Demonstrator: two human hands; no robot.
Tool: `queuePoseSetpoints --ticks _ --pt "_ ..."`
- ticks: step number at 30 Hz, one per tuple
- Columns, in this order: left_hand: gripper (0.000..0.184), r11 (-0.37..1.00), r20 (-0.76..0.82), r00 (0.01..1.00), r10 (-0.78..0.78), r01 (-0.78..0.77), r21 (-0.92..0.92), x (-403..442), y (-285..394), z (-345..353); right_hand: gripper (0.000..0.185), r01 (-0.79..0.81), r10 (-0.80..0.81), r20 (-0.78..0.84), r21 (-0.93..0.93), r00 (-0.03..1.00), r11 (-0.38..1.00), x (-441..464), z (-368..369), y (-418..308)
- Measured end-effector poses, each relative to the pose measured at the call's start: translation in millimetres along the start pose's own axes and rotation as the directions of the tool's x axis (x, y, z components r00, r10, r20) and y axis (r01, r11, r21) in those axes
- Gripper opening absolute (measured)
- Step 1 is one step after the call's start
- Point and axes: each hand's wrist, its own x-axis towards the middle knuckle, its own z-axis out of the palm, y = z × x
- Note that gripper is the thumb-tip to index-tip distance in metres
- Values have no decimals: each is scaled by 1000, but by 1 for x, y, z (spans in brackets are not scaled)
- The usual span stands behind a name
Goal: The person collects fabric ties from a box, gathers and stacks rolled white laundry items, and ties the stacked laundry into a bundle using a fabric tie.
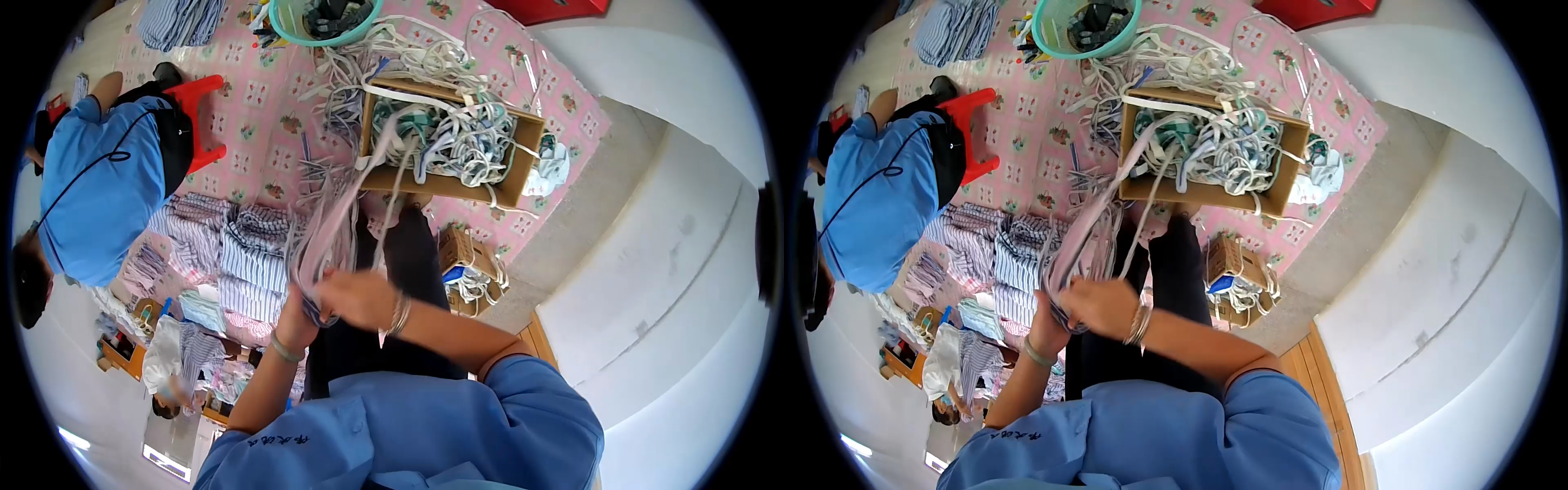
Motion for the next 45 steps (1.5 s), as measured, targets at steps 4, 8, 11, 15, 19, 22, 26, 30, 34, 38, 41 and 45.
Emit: queuePoseSetpoints --ticks 4,8,11,15,19,22,26,30,34,38,41,45 --pt "35 994 221 973 -60 77 -71 -31 24 -13 17 -69 53 72 248 996 966 -17 13 -63" --pt "26 965 112 968 225 -205 -167 -89 62 -38 14 -171 109 211 303 971 937 -43 21 -81" --pt "32 901 183 884 430 -407 -154 -148 92 -64 12 -207 46 379 396 924 895 -69 30 -63" --pt "40 849 595 608 525 -426 -313 -207 135 -96 10 71 -131 412 159 902 985 -86 44 -1" --pt "38 780 361 707 609 -616 -110 -281 144 -141 13 -80 89 140 -65 986 995 -61 37 95" --pt "23 766 233 738 633 -641 -50 -305 150 -145 19 -384 362 -168 -119 917 916 -33 34 177" --pt "22 724 231 716 659 -687 64 -322 160 -152 33 -593 545 -236 -267 804 759 2 50 256" --pt "27 391 -338 276 900 -854 344 -349 152 -201 36 -725 814 -13 -462 581 510 44 35 270" --pt "37 426 -522 225 823 -852 304 -337 150 -221 26 -742 852 -202 -611 483 276 28 -1 364" --pt "42 574 -483 403 777 -768 283 -286 122 -208 26 -968 595 -798 66 95 244 1 -111 346" --pt "43 695 -335 618 711 -689 206 -248 103 -206 24 -842 320 -900 -87 296 533 -11 -118 336" --pt "39 859 -142 848 511 -504 84 -204 84 -183 15 -410 624 -386 505 679 759 5 -35 339"
